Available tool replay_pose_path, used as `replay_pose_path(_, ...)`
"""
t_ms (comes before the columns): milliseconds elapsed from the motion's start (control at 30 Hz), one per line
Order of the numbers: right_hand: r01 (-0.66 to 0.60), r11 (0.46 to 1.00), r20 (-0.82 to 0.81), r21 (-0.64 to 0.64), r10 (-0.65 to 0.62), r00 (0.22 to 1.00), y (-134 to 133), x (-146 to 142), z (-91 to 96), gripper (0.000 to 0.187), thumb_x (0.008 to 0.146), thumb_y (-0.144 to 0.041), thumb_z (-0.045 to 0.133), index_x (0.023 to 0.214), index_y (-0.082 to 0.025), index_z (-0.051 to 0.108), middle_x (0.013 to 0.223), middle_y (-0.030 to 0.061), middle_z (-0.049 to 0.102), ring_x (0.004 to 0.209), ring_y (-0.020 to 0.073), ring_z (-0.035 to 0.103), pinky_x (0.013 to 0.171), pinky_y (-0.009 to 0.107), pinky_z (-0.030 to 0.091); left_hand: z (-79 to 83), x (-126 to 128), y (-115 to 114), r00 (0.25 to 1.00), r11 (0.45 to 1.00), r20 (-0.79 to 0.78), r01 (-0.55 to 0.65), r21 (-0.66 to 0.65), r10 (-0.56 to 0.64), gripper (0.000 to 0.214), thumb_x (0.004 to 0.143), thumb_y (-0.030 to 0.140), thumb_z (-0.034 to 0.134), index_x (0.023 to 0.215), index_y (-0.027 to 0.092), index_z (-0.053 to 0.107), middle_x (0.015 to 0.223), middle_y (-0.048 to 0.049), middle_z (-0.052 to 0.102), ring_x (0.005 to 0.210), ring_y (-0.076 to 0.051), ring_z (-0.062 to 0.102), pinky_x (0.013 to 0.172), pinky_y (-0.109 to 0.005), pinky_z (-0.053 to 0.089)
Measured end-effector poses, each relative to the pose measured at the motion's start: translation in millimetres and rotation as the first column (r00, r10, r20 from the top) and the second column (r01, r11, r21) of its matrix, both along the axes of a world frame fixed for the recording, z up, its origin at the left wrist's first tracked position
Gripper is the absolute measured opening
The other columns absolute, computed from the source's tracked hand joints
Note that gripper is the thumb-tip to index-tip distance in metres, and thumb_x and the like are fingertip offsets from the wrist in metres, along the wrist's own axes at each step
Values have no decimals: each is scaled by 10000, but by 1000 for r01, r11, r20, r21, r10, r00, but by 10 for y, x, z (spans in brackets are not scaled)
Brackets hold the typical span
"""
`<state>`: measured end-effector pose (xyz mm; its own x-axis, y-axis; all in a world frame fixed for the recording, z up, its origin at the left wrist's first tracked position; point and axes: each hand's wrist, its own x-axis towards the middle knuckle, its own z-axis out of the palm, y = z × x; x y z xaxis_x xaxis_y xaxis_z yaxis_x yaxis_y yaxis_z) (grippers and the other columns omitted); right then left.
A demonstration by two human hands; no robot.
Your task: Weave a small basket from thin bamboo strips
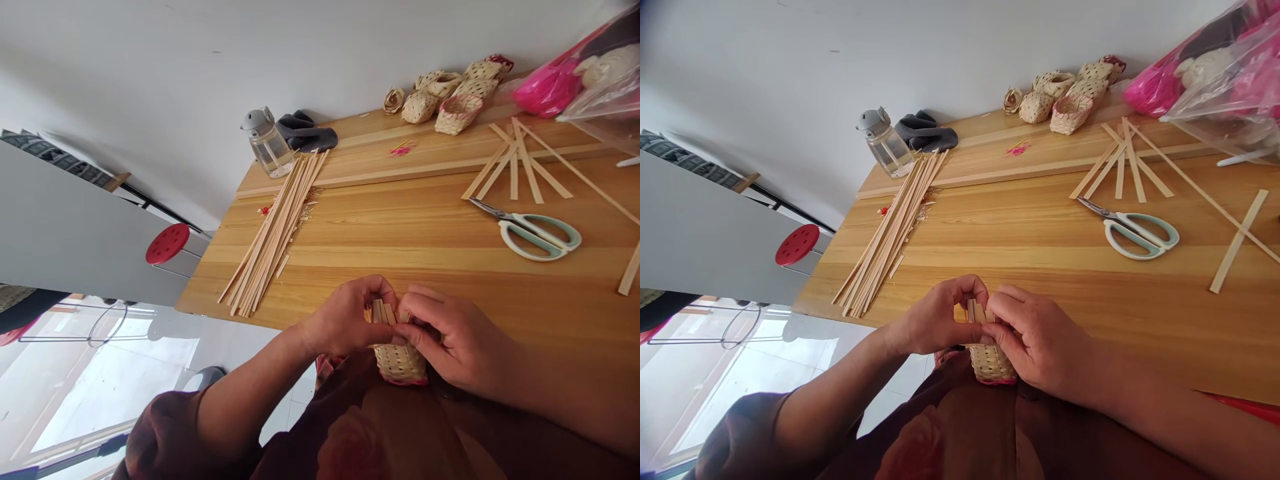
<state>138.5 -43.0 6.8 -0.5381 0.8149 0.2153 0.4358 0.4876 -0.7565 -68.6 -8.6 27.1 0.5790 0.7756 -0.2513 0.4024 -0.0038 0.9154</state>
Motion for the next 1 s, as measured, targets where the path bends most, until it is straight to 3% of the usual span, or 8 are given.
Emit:
replay_pose_path(267,84,993,37,-84,-81,996,-26,-15,-13,222,956,-184,525,756,-239,447,721,-8,533,626,150,476,580,287,365,-68,3,-50,998,998,41,-56,-12,57,336,721,293,867,875,185,589,799,25,627,717,-115,518,692,-250,414)
replay_pose_path(433,177,953,42,-248,-172,984,6,-22,-46,257,949,-276,546,704,-241,474,661,-17,522,607,159,477,554,294,359,-107,-8,-56,996,997,45,-78,-19,79,355,716,319,875,882,180,594,797,26,618,711,-110,503,678,-249,403)
replay_pose_path(633,47,872,-107,-488,-114,988,102,29,-90,312,988,-438,537,760,-226,529,702,-27,516,646,151,470,572,283,397,-125,-48,-44,985,988,125,-104,-110,117,247,832,361,773,934,154,684,867,-25,663,772,-132,560,692,-249,434)
replay_pose_path(700,4,830,-187,-558,-130,974,106,52,-126,330,991,-469,539,771,-224,521,699,-36,491,632,140,458,566,274,407,-142,-73,-51,972,986,175,-139,-93,154,205,886,320,708,1008,156,716,986,-59,698,884,-158,604,758,-261,461)
replay_pose_path(767,-15,807,-223,-590,-146,964,94,76,-160,340,986,-487,554,776,-222,524,697,-39,485,629,137,459,566,271,419,-165,-91,-68,961,979,194,-183,-91,198,250,894,277,692,1117,165,713,978,-56,703,899,-160,617,799,-271,471)
replay_pose_path(900,1,837,-178,-548,-118,977,54,121,-179,351,989,-497,559,775,-219,551,726,-24,514,688,156,487,629,292,453,-178,-81,-110,940,946,180,-252,-205,290,369,869,270,722,1212,147,659,812,-16,665,760,-132,606,768,-278,482)
replay_pose_path(1000,42,874,-134,-483,-122,983,26,138,-157,350,1002,-490,537,773,-225,538,723,-20,524,687,160,489,626,296,452,-153,-42,-146,922,928,164,-318,-193,350,311,814,300,783,1059,137,681,828,-28,668,761,-134,604,754,-278,484)
